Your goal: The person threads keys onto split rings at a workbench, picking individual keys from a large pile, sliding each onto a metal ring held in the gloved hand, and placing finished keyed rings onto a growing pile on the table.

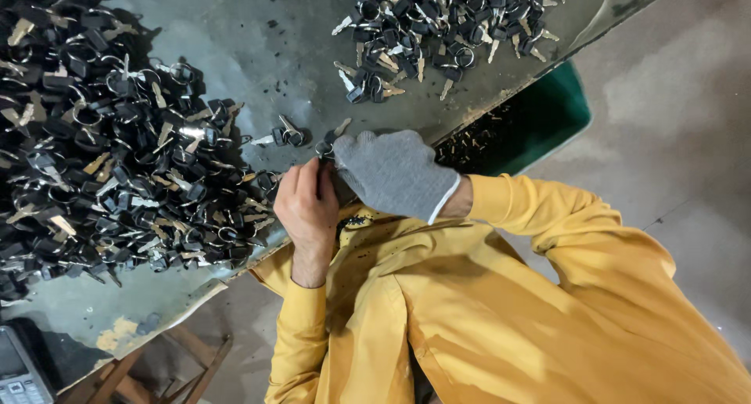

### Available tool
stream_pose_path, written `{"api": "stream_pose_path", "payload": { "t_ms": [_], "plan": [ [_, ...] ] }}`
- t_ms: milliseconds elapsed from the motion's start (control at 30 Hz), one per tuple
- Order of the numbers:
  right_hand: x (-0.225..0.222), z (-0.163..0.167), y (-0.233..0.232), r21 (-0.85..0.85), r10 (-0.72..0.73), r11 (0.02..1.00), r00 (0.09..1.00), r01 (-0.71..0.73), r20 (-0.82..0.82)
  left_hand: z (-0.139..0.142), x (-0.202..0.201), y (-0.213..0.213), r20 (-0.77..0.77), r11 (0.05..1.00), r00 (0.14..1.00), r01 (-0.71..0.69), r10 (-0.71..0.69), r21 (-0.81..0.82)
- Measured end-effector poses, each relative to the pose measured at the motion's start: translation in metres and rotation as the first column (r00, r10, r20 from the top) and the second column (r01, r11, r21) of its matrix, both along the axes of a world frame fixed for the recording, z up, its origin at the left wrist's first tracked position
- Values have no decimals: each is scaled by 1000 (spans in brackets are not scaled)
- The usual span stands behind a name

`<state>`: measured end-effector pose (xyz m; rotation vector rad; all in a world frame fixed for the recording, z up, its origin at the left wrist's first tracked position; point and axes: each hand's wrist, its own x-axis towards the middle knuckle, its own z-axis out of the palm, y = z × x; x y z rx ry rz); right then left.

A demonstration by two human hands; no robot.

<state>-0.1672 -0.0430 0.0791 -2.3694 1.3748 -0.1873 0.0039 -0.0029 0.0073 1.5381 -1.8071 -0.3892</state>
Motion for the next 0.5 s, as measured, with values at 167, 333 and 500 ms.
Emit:
{"api": "stream_pose_path", "payload": {
  "t_ms": [167,333,500],
  "plan": [
    [0,1,2,3,0,1000,1000,0,-7,4,3,-2,-17,999,999,43,-43,6],
    [-6,0,-1,35,16,999,1000,-16,8,9,12,-7,-26,986,996,88,-85,140],
    [-4,-8,-1,30,99,995,988,-96,-122,7,4,-2,123,994,988,84,-92,67]
  ]
}}
